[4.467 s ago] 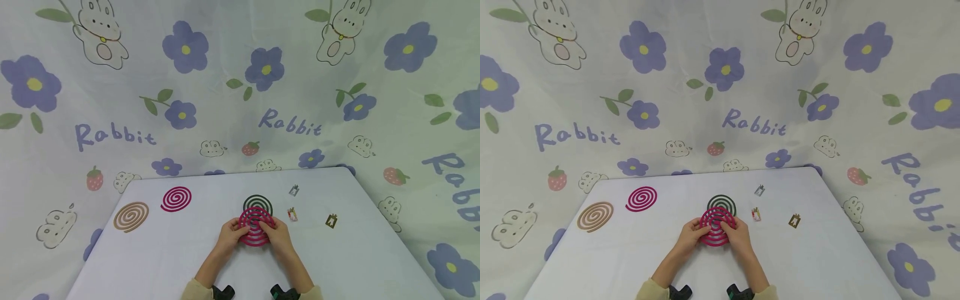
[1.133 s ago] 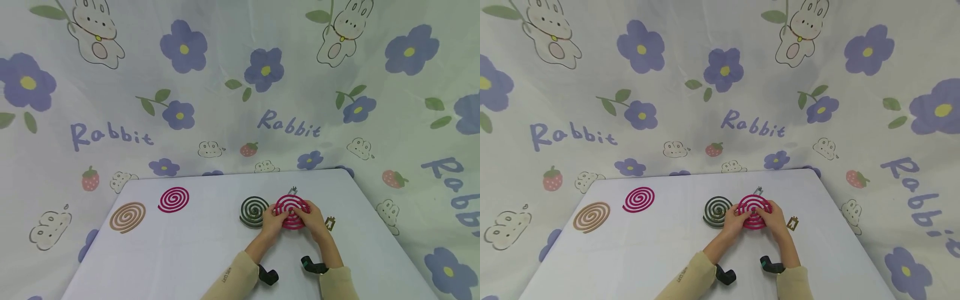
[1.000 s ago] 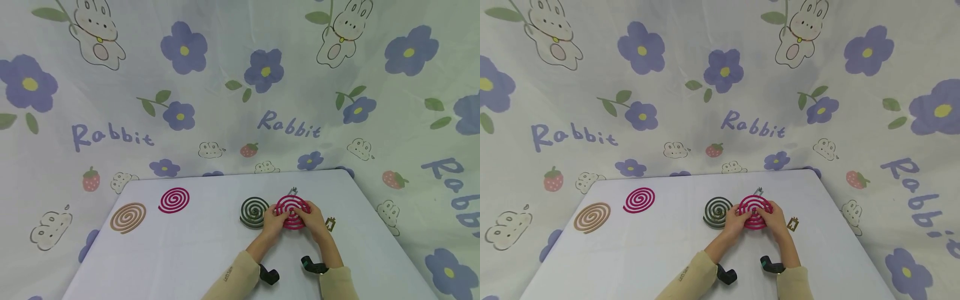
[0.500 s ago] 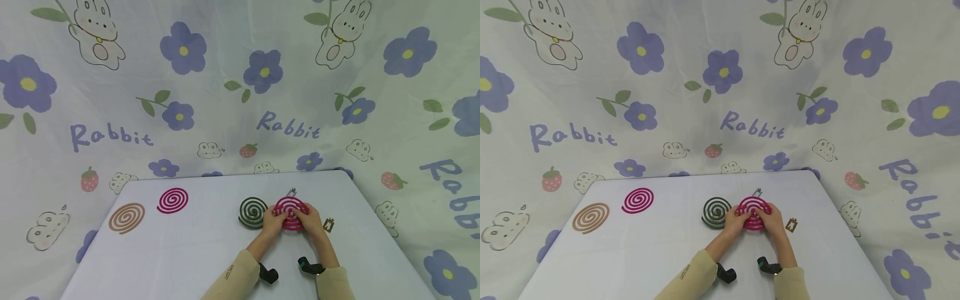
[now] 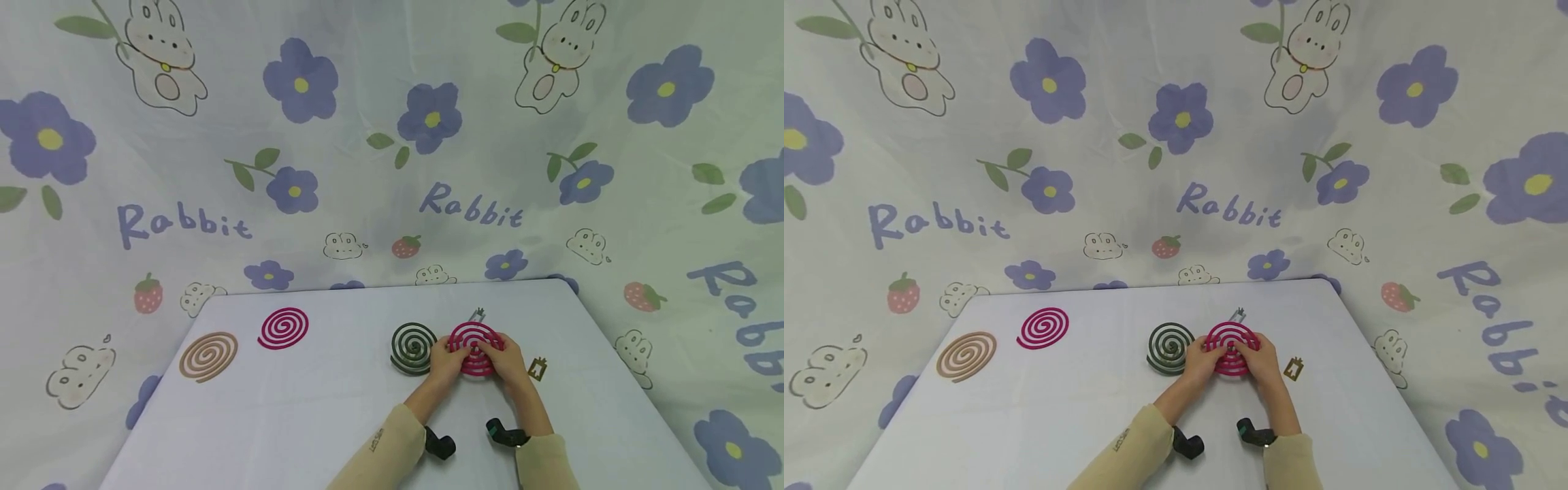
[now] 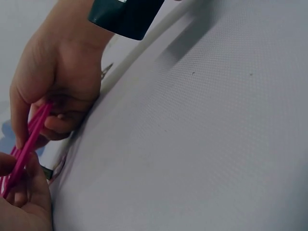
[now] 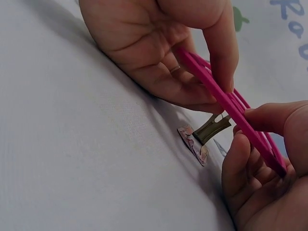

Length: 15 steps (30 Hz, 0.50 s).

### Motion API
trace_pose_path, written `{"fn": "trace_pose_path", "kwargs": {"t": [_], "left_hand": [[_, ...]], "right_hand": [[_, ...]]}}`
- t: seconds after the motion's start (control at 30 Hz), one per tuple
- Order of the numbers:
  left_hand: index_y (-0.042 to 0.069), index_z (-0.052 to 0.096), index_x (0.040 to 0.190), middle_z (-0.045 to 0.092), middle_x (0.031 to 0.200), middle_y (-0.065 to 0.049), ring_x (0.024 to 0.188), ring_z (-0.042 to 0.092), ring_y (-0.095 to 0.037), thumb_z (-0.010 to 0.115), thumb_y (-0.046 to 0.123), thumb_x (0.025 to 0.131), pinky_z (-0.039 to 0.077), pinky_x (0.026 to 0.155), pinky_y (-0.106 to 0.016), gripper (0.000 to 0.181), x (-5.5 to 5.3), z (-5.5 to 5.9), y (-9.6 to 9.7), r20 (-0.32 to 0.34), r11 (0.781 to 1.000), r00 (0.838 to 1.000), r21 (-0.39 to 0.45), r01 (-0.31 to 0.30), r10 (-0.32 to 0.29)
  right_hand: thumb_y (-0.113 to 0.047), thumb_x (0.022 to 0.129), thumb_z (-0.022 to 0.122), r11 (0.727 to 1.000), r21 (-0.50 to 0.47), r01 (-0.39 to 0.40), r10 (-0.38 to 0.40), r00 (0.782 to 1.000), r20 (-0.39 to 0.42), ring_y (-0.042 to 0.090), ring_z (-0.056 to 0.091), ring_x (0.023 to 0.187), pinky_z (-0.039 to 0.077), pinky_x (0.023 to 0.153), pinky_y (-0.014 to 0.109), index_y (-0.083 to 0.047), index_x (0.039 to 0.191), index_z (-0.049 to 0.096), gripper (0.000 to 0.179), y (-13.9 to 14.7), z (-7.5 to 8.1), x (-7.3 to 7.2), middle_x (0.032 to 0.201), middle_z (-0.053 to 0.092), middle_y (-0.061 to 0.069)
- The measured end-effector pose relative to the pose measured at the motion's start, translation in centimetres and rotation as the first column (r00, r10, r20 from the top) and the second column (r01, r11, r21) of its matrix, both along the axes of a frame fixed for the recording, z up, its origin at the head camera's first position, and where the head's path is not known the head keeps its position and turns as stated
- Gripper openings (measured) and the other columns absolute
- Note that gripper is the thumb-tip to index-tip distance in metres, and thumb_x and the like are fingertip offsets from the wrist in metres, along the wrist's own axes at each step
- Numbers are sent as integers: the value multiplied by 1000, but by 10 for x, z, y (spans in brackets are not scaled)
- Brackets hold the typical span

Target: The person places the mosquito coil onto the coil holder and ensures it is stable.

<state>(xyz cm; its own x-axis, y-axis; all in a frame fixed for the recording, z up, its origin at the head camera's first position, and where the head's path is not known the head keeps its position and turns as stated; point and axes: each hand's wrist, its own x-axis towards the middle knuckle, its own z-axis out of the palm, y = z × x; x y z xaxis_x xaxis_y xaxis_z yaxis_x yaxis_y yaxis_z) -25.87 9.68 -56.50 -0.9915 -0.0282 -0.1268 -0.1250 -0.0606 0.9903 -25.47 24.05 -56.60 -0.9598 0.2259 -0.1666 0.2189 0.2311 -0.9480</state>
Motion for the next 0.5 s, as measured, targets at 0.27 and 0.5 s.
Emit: {"fn": "trace_pose_path", "kwargs": {"t": [0.27,0.5], "left_hand": [[-1,65,103,70,93,-8,85,66,-16,75,7,81,55,75,-31,26,-3,-3,1,7,999,1000,-33,-13,13],[-1,65,102,69,93,-7,85,64,-15,76,9,81,55,76,-31,25,-4,-3,2,6,997,1000,-73,-16,16]], "right_hand": [[-32,92,68,1000,-1,-6,6,1000,17,34,52,117,45,97,47,2,132,49,56,0,-1,-2,129,55,23],[-32,91,69,999,-32,4,-3,1000,31,36,50,120,43,99,49,2,134,47,59,-1,-1,-2,131,54,24]]}}
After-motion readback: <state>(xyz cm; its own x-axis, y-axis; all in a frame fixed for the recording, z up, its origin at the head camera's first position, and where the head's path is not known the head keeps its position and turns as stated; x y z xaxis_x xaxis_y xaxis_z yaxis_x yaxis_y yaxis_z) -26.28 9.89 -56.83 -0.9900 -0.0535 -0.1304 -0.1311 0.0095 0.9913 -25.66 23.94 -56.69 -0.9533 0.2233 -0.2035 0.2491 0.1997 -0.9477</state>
